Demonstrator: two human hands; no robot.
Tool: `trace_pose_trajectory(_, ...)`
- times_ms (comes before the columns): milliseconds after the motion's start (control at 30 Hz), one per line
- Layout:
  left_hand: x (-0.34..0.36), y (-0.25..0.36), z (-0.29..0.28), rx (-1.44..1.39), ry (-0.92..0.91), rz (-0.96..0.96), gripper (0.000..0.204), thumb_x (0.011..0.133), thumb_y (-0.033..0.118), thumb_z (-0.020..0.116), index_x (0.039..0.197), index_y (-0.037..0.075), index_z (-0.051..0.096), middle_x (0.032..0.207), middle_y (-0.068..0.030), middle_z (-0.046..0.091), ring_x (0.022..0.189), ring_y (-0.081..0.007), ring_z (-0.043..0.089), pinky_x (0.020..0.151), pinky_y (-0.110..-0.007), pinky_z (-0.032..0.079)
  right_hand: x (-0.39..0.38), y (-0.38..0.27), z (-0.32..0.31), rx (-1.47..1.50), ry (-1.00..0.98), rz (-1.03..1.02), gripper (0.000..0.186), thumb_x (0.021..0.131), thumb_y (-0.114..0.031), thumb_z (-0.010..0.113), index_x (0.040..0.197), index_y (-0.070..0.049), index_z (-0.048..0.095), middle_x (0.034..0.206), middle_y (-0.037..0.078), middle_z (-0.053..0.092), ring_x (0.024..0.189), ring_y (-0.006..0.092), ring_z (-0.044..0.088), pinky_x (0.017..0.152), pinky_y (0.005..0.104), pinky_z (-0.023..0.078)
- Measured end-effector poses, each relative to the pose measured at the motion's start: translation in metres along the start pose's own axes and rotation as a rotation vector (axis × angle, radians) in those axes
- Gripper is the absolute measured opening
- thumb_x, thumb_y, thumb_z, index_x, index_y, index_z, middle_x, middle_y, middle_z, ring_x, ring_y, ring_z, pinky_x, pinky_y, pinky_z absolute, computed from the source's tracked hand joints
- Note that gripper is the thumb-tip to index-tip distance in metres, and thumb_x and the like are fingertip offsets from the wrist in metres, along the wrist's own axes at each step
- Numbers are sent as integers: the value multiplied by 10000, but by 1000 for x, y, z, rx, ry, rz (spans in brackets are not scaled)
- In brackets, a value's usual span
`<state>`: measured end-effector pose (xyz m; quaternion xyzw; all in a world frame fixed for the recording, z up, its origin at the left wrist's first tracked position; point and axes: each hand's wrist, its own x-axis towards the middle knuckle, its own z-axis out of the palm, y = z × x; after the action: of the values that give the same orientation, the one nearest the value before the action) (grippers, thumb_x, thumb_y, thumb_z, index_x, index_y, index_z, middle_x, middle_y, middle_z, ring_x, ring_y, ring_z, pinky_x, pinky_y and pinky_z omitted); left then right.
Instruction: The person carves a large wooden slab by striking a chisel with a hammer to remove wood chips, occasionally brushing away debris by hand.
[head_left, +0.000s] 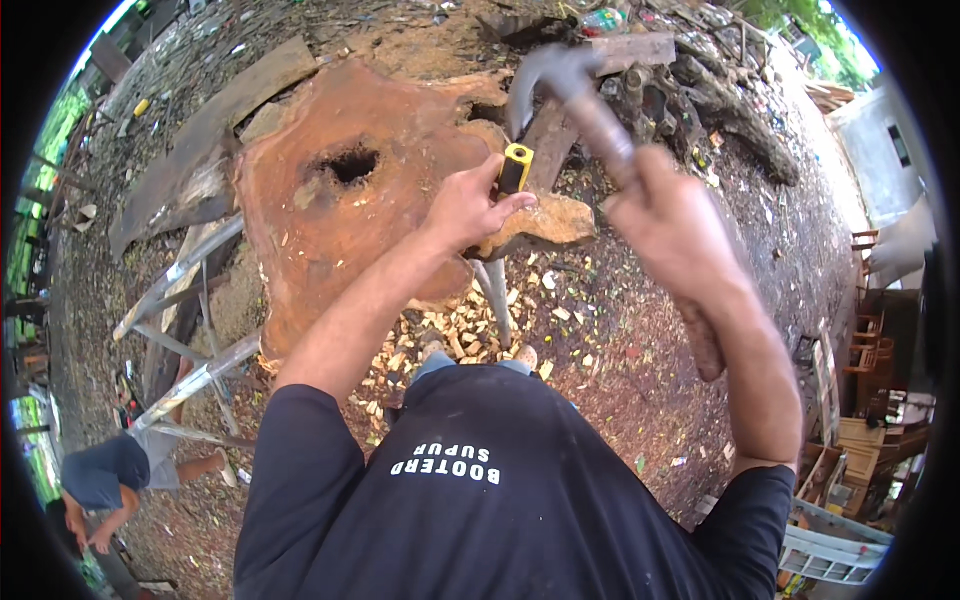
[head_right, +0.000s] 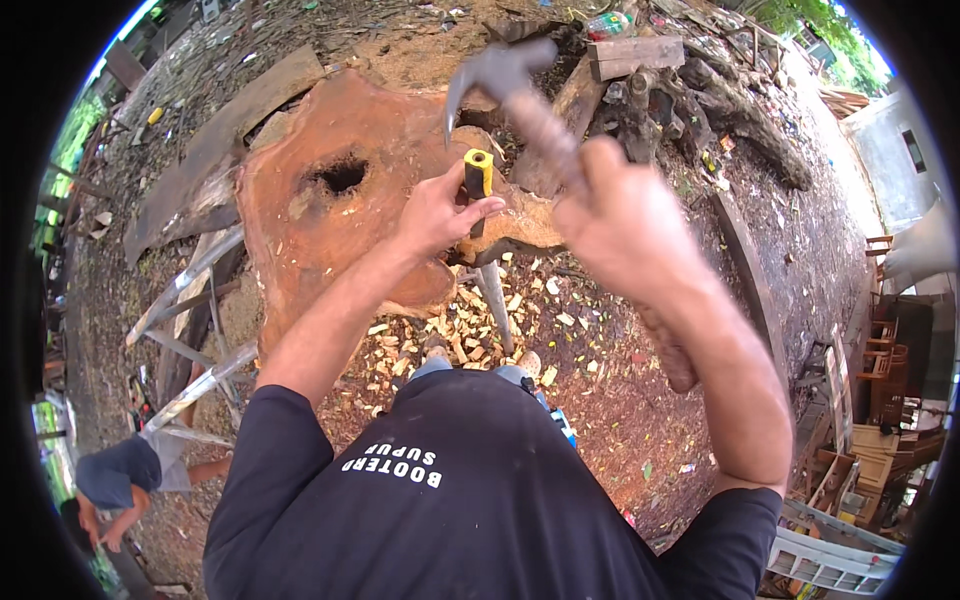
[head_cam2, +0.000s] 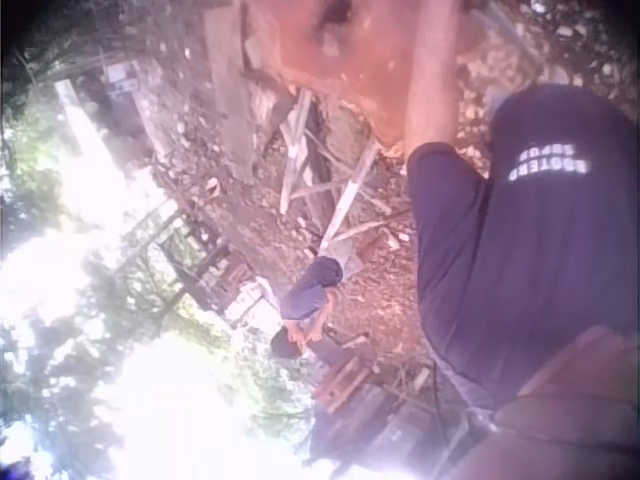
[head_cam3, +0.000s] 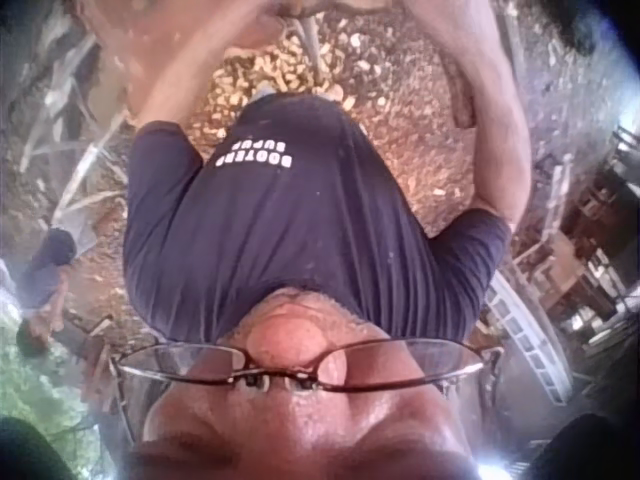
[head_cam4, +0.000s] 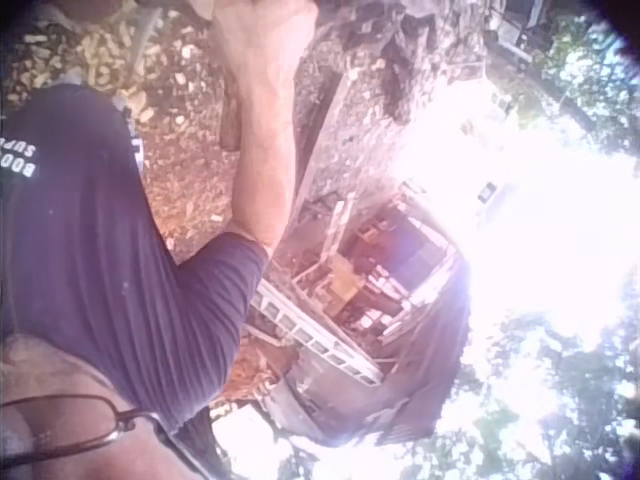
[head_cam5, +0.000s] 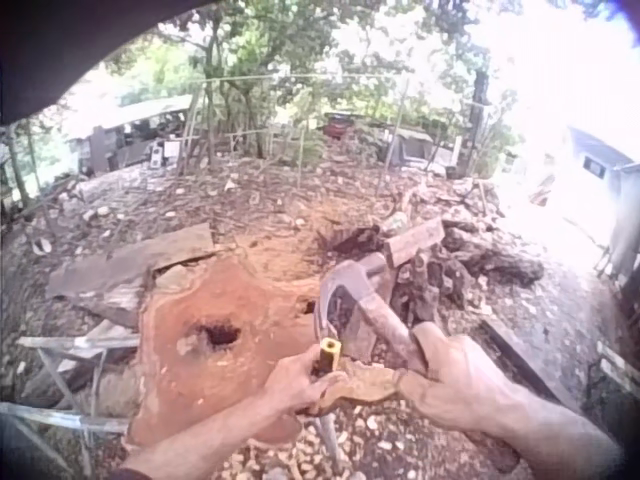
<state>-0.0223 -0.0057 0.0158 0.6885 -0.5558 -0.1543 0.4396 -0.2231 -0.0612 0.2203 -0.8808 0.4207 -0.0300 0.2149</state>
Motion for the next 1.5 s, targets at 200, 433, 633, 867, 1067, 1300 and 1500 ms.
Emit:
trace_pose_trajectory(200,2,2,2,-44,0,60,514,840,576,715,954,85,613,713,-95,629,674,-271,635,656,-392,496,-16,-16,-68,451,745,-476,350,951,-243,608,1207,-14,544,659,1,492,550,68,497,476,200,388)
trace_pose_trajectory(433,-2,-3,11,34,56,123,492,842,560,711,1004,101,643,786,-133,665,744,-328,678,673,-436,511,8,30,47,-162,-91,-7,216,896,-159,549,1020,11,495,758,200,653,643,300,661,570,441,552)
trace_pose_trajectory(633,-7,-5,1,-3,26,84,504,830,544,730,1024,81,683,828,-153,685,800,-361,678,725,-437,519,-13,-19,-37,299,435,-47,261,887,-252,652,1047,-49,615,781,28,650,548,91,553,484,288,452)
trace_pose_trajectory(867,-5,-9,0,-9,39,123,496,831,533,731,1013,74,682,839,-152,684,817,-351,677,736,-429,518,-6,21,1,-83,803,-679,374,907,-202,611,1202,13,529,720,71,618,572,282,623,597,383,533)
trace_pose_trajectory(1067,-9,-9,21,22,-6,74,525,810,585,714,947,78,687,801,-148,681,816,-340,684,759,-448,521,-6,22,44,-93,-143,79,185,898,-147,551,1026,-21,506,741,143,628,611,172,607,546,348,537)
trace_pose_trajectory(1300,-5,-20,16,12,-46,100,492,809,559,735,1007,110,699,841,-127,684,856,-336,670,770,-438,511,-34,-13,-33,461,531,-282,145,919,-116,598,1048,-67,554,677,-23,530,484,43,491,420,205,399)
trace_pose_trajectory(1500,-6,-11,20,16,-19,111,446,799,504,766,998,110,702,822,-120,683,825,-324,670,775,-433,520,0,40,86,-271,-91,7,299,887,-186,548,1061,53,503,828,254,680,803,424,692,733,497,566)
